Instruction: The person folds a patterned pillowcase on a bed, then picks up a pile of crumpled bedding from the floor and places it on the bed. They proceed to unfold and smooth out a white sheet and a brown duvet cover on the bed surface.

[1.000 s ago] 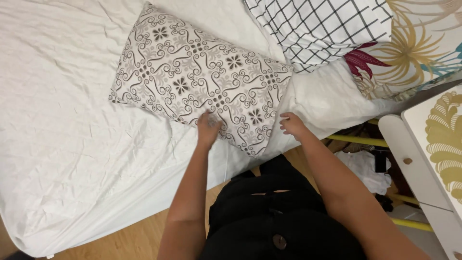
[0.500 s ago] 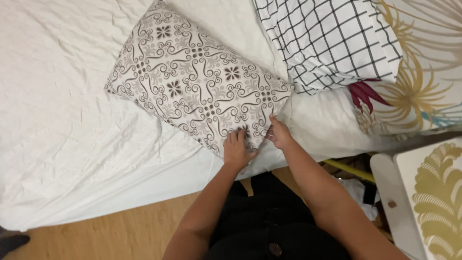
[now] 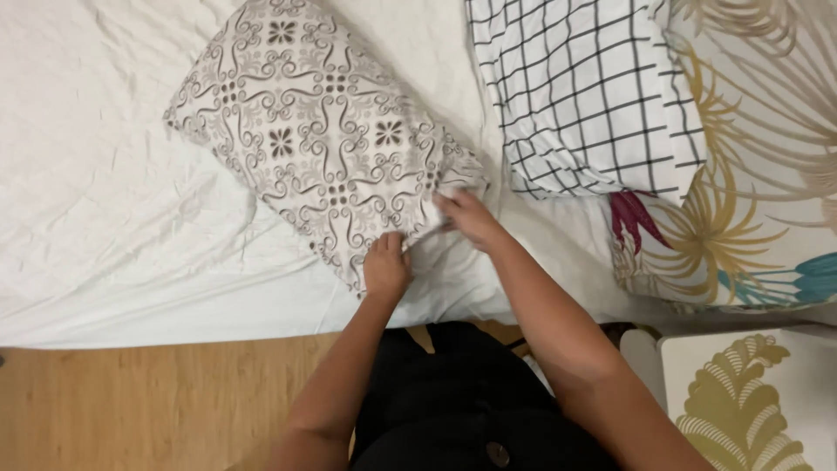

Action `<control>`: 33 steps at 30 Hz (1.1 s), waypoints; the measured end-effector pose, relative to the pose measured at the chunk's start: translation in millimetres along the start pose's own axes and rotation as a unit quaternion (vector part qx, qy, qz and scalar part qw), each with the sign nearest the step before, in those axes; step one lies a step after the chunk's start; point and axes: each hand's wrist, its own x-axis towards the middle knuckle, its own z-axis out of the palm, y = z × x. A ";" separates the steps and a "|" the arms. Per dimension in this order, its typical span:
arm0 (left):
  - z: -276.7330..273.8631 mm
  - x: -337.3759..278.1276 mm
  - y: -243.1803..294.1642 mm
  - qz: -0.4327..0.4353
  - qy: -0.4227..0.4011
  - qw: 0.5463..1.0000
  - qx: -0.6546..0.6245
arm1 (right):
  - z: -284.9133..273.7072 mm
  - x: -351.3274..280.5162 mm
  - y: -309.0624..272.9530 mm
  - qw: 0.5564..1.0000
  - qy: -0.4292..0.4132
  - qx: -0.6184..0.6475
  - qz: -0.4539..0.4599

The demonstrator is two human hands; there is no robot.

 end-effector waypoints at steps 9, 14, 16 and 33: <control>118.0 -32.0 15.1 0.078 -0.229 0.966 0.087 | -124.2 -16.7 125.6 0.913 0.281 -0.293 0.047; 101.0 -38.7 9.4 0.091 -0.240 0.962 0.096 | -124.9 6.5 125.2 0.950 0.171 -0.247 0.090; 91.9 -37.9 6.8 0.091 -0.262 0.956 0.098 | -125.7 24.5 117.2 0.963 0.134 -0.210 0.102; 8.4 -56.8 -109.3 -0.226 0.135 0.949 -0.176 | -102.1 110.7 50.6 0.855 0.205 -0.469 -0.080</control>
